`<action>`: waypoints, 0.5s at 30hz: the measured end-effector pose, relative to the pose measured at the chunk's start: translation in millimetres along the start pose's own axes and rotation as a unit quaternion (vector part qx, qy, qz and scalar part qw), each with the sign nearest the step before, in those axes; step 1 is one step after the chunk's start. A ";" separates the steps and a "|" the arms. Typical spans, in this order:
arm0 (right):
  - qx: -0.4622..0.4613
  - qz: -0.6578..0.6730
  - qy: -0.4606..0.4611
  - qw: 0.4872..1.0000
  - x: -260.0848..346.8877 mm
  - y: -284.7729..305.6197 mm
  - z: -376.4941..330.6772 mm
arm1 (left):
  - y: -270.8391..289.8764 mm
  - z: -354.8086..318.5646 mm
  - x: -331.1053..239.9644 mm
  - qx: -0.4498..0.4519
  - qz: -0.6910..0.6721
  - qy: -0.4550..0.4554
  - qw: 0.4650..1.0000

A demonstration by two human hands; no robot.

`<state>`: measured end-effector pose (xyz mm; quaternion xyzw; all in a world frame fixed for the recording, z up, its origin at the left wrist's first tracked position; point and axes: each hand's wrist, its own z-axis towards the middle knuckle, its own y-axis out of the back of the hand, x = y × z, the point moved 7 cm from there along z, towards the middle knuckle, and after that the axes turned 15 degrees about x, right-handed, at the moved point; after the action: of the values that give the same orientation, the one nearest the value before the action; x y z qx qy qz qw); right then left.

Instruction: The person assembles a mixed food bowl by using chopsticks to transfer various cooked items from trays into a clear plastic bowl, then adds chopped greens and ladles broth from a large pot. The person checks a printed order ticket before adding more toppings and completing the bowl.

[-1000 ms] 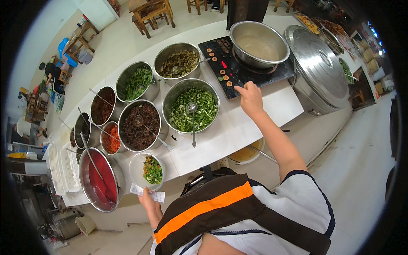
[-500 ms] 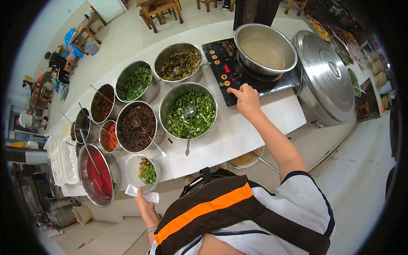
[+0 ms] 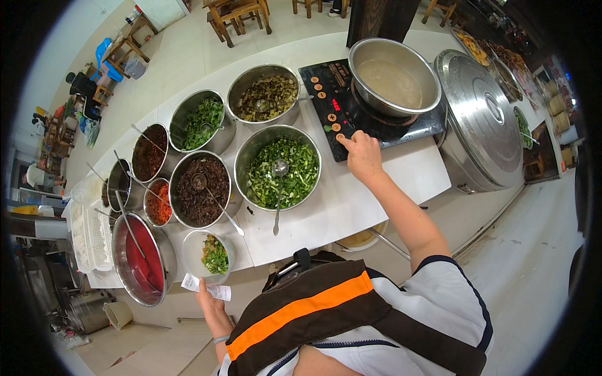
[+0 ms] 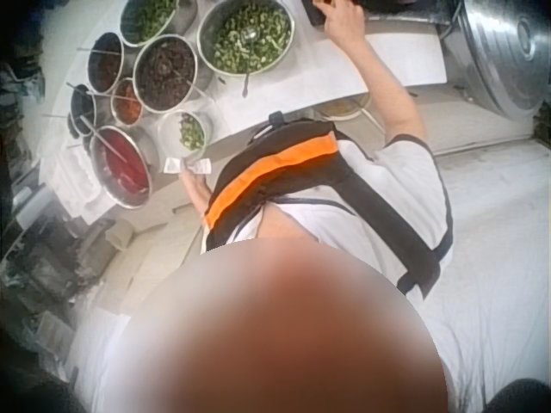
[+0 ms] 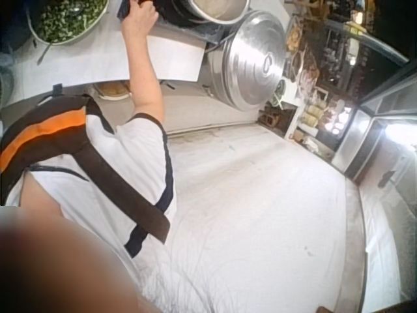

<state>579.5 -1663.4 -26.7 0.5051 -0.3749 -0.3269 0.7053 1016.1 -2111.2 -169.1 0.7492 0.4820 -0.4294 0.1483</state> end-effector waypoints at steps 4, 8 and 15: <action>-0.010 -0.001 0.005 1.000 2.5 2.8 3.2 | -2.9 2.6 -0.6 0.011 -0.011 -0.002 1.000; -0.005 -0.002 0.000 1.000 2.8 3.1 4.4 | -4.1 3.5 -1.9 0.013 -0.008 0.001 1.000; -0.011 0.037 -0.009 0.999 -7.5 5.8 -1.6 | -5.0 5.5 -5.5 0.004 0.006 0.000 1.000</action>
<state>577.6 -1654.7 -22.9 0.4802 -0.3960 -0.3095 0.7189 1008.2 -2115.6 -167.1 0.7522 0.4761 -0.4308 0.1479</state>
